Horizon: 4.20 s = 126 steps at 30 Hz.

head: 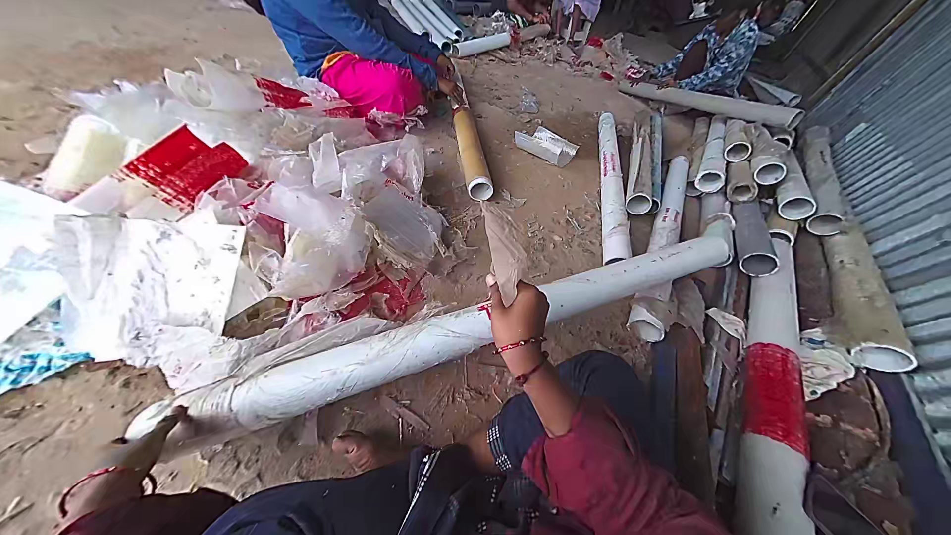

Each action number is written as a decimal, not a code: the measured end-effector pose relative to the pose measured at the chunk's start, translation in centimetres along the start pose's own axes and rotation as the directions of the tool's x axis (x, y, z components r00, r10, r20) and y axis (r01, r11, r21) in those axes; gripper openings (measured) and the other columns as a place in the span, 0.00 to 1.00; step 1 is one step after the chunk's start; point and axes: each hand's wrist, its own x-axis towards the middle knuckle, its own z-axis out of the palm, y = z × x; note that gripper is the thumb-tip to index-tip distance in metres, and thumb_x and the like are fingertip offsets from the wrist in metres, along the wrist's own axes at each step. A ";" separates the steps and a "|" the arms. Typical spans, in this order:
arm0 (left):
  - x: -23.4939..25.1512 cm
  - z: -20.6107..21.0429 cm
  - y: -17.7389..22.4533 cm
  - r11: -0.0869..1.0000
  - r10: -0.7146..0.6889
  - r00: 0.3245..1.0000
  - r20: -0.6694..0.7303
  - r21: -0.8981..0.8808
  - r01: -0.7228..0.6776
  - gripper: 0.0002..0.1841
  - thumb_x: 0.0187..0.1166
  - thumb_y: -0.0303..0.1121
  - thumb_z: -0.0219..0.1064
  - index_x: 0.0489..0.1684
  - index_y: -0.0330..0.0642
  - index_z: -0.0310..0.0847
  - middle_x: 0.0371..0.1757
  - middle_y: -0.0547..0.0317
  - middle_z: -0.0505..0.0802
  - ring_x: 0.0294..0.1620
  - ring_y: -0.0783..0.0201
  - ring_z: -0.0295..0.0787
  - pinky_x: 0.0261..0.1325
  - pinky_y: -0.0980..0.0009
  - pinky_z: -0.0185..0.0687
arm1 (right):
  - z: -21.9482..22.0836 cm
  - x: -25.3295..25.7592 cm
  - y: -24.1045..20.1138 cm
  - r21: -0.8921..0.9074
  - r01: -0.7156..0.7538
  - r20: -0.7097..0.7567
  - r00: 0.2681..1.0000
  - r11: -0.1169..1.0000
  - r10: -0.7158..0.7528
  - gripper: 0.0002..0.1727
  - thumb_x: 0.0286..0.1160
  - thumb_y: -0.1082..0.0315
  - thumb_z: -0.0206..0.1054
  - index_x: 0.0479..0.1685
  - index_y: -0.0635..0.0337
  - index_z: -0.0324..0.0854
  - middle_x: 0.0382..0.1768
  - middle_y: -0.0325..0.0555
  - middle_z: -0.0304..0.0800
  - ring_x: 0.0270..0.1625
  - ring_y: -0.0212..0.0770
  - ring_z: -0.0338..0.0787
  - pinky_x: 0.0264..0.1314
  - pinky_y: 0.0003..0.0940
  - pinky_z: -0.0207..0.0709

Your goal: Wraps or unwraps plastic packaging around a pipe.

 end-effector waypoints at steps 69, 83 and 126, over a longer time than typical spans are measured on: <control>-25.2 24.3 22.7 0.521 0.407 0.656 0.636 0.428 -0.738 0.44 0.89 0.52 0.59 0.95 0.33 0.42 0.90 0.27 0.60 0.84 0.32 0.70 0.77 0.41 0.72 | 3.2 12.1 22.0 -0.545 0.369 0.500 0.864 0.752 -0.061 0.26 0.92 0.60 0.44 0.73 0.55 0.84 0.79 0.47 0.82 0.86 0.55 0.71 0.86 0.61 0.51; -16.5 17.4 17.3 0.219 0.387 0.299 0.872 0.228 -0.949 0.24 0.97 0.39 0.42 0.64 0.25 0.78 0.56 0.23 0.90 0.63 0.25 0.87 0.64 0.31 0.77 | 4.1 11.7 23.8 -0.450 0.334 0.385 0.910 0.828 -0.157 0.22 0.87 0.60 0.53 0.59 0.62 0.91 0.59 0.54 0.96 0.71 0.54 0.89 0.87 0.57 0.57; -8.4 0.5 7.4 0.425 0.549 0.421 0.722 0.192 -0.884 0.15 0.90 0.32 0.61 0.66 0.30 0.80 0.37 0.25 0.91 0.38 0.23 0.91 0.44 0.30 0.81 | 8.0 9.4 21.7 -0.476 0.397 0.309 0.911 0.785 -0.274 0.21 0.85 0.65 0.53 0.49 0.70 0.91 0.47 0.64 0.96 0.58 0.63 0.93 0.77 0.60 0.69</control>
